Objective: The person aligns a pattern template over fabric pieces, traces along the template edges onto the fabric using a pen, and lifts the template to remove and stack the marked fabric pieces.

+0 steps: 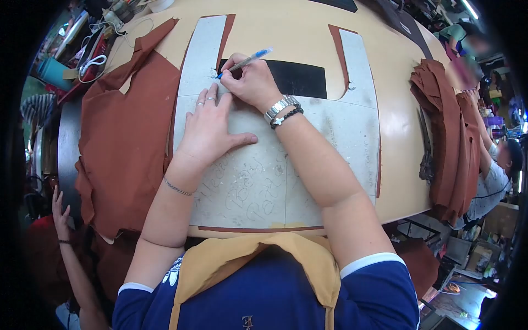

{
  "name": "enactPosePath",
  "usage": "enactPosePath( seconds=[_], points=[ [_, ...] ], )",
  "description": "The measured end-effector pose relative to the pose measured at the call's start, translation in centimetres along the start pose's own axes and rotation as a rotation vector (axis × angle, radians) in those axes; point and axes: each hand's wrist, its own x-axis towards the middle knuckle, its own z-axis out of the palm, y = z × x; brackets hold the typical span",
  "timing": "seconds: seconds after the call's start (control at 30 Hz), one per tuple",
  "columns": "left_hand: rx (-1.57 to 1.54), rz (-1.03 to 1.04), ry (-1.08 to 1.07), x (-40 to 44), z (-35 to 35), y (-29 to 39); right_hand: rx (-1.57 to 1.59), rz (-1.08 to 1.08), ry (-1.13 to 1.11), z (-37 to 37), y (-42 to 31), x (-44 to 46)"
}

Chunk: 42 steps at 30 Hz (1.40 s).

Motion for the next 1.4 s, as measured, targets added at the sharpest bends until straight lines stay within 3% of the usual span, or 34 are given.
enactPosePath(
  seconds=[0.2, 0.27, 0.4, 0.47, 0.5, 0.57, 0.67, 1.4],
  points=[
    [-0.012, 0.031, 0.042, 0.0, 0.4, -0.2, -0.014, -0.065, 0.042, -0.3, -0.2, -0.1],
    [-0.003, 0.021, 0.016, 0.0, 0.1, 0.0, 0.048, 0.005, 0.067, -1.3, -0.4, -0.5],
    [0.001, 0.023, 0.040, -0.2, 0.0, 0.3, 0.078, 0.154, 0.245, -7.7, -0.2, -3.4],
    [0.020, 0.019, 0.038, -0.3, -0.1, 0.5, -0.040, 0.001, 0.440, -11.8, 3.3, -5.3],
    [0.022, 0.021, 0.041, -0.2, 0.0, 0.4, -0.010, 0.105, 0.443, -14.2, 2.8, -6.8],
    [0.012, 0.025, 0.045, -0.2, 0.0, 0.5, -0.079, 0.117, 0.542, -18.3, 5.8, -9.1],
    [-0.016, 0.032, 0.044, -0.4, -0.2, 0.7, -0.023, 0.221, 0.606, -20.0, 6.5, -11.4],
    [-0.053, 0.054, 0.076, -0.2, 0.5, 0.1, -0.268, 0.207, 0.498, -19.7, 5.7, -11.5]
  ],
)
